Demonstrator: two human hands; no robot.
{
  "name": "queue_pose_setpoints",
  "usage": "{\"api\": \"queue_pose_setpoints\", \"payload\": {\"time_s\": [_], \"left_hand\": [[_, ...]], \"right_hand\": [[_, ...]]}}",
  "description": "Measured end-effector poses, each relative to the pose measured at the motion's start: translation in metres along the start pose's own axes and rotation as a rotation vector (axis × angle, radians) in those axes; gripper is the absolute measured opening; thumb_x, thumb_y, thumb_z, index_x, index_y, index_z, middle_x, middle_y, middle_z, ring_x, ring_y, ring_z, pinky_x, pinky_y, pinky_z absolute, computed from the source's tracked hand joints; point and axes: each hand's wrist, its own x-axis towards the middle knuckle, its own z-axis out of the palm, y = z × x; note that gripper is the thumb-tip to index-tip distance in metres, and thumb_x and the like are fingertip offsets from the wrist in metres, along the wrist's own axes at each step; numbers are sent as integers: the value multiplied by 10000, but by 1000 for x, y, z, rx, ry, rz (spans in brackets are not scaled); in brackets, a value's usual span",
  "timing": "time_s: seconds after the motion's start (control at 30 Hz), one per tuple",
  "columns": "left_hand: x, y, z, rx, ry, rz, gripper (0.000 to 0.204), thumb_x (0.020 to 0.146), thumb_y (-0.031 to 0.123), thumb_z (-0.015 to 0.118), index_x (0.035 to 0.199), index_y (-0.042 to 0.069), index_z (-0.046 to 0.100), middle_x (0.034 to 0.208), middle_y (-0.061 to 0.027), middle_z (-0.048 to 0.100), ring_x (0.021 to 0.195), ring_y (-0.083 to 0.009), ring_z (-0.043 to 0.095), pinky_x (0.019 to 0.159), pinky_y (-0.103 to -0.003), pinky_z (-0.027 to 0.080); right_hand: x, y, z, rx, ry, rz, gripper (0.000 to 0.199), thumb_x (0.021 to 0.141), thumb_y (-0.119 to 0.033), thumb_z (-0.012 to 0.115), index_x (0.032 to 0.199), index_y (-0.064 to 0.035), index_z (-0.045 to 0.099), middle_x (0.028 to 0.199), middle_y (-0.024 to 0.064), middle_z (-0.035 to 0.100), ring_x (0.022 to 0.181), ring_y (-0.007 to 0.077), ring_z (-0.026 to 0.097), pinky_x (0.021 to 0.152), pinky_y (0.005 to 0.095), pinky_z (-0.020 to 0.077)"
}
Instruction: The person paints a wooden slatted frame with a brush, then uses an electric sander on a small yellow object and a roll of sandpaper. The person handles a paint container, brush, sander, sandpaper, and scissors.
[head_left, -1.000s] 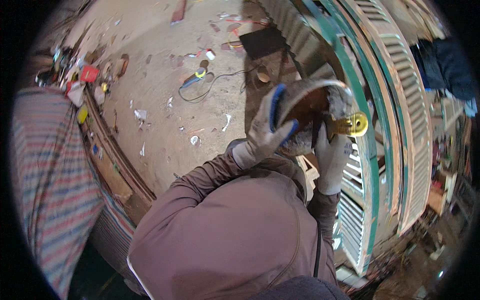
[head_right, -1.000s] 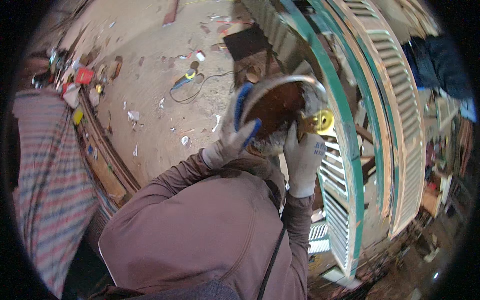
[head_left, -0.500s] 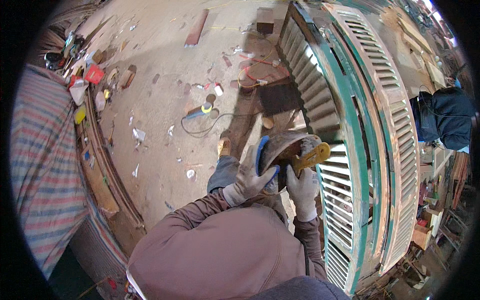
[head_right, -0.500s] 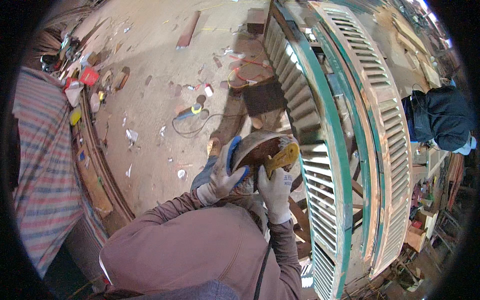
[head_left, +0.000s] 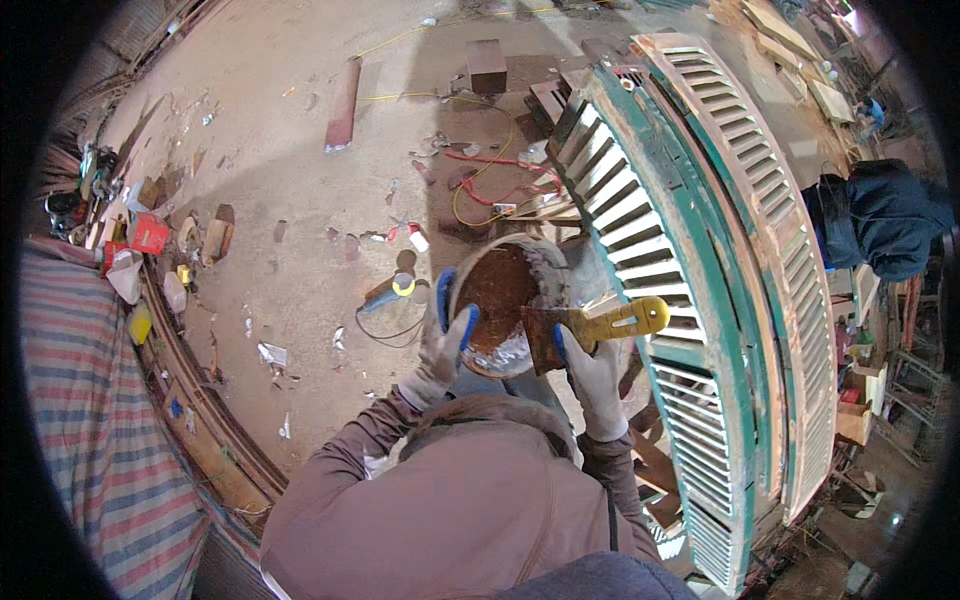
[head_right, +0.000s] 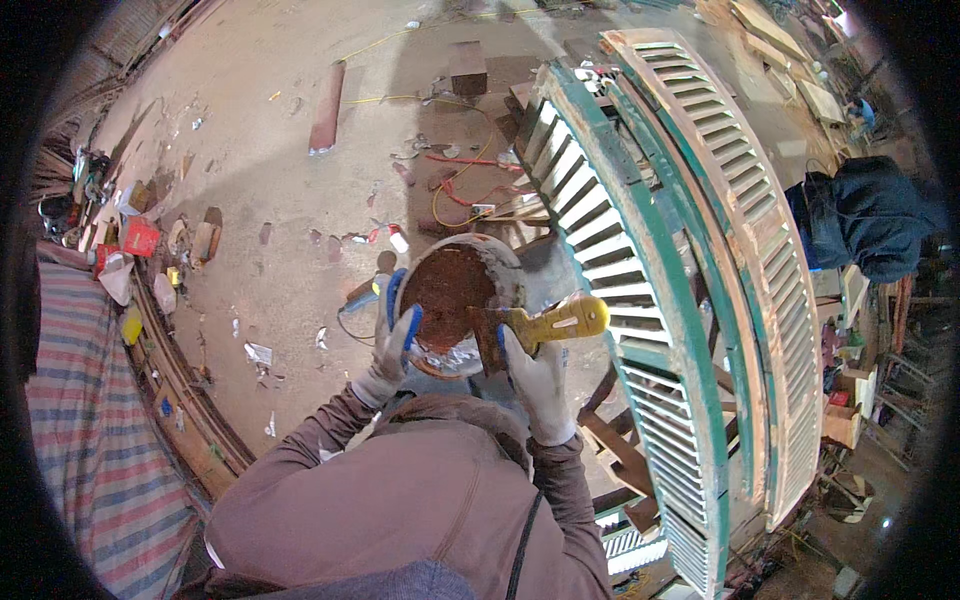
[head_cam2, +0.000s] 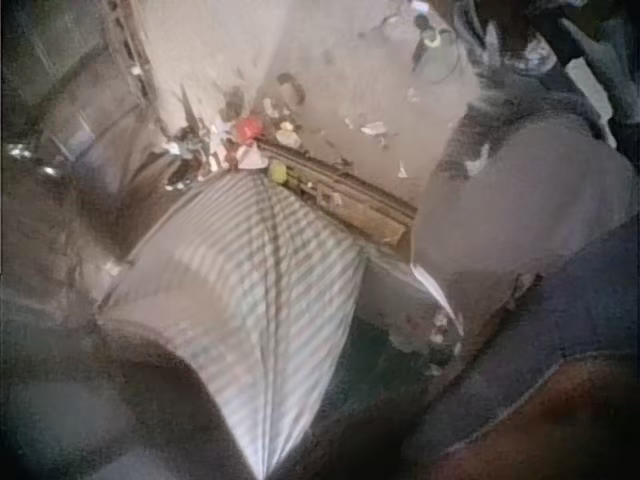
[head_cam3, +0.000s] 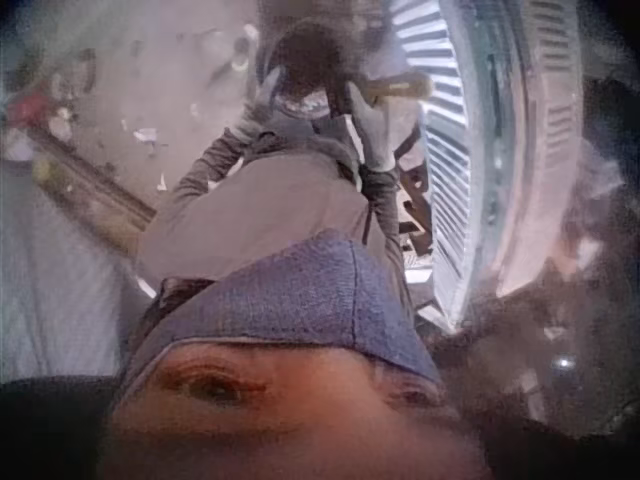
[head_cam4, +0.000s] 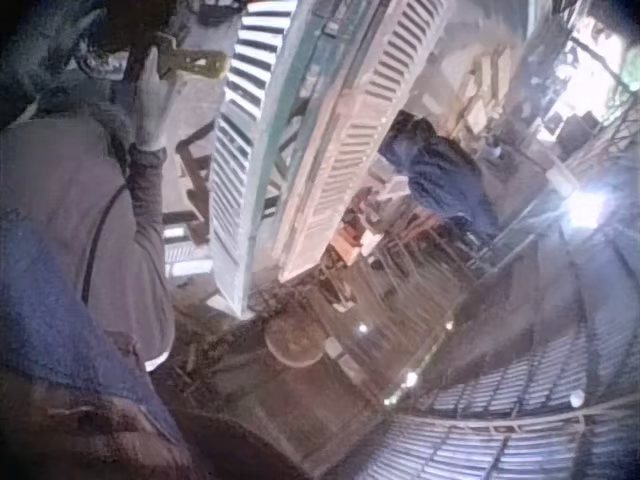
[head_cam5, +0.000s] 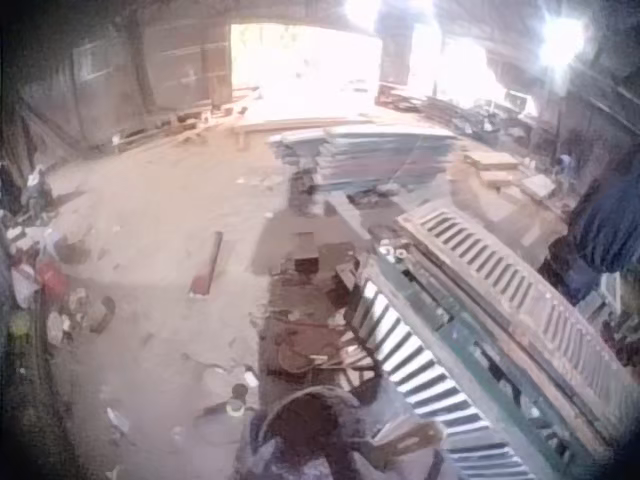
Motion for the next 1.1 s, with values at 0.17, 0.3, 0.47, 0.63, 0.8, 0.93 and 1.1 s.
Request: {"api": "queue_pose_setpoints", "payload": {"time_s": [0.17,0.3,0.47,0.63,0.8,0.93,1.1], "left_hand": [[40,-33,-1,73,-2,165,484,1035,83,514,1476,-66,382,1539,-227,363,1426,-346,395,1186,-393,327],[72,-98,-39,214,-71,46,436,1047,98,492,1445,-69,434,1536,-225,382,1428,-332,397,1197,-382,314],[173,-77,-37,311,-162,79,525,1098,288,353,1507,-37,402,1574,-153,398,1454,-265,387,1235,-398,281],[297,-79,-64,-7,-77,95,535,1073,294,422,1504,-23,399,1557,-142,418,1433,-262,416,1217,-396,303],[392,-65,-78,-172,-8,-161,572,1068,349,421,1516,-4,389,1544,-148,422,1428,-279,416,1207,-419,328],[443,-59,-75,-52,-69,-24,585,1063,379,432,1512,5,403,1542,-155,416,1424,-286,417,1200,-432,342],[463,-51,-48,-203,-98,-162,582,1066,396,382,1542,59,394,1588,-100,392,1466,-268,368,1227,-442,302]], "right_hand": [[37,-11,-4,168,36,77,317,1001,-139,652,1272,25,657,1140,64,707,994,119,655,866,276,526],[63,-26,10,272,124,119,329,980,-102,677,1279,35,653,1152,62,704,1009,109,654,876,256,529],[108,-54,23,147,407,110,330,944,-85,726,1244,44,676,1148,75,716,998,105,660,881,245,525],[156,-71,46,-28,514,-146,307,946,-36,695,1247,22,682,1190,104,709,1022,163,671,910,312,529],[193,-76,54,-713,505,-435,331,954,25,649,1285,38,648,1251,119,683,1081,175,660,946,325,524],[206,-94,83,-416,667,-193,418,850,84,687,1236,-73,714,1281,195,665,1154,335,658,991,417,499],[216,-102,96,-308,686,-168,427,859,110,675,1234,-91,717,1304,220,648,1172,351,657,1004,423,497]]}}
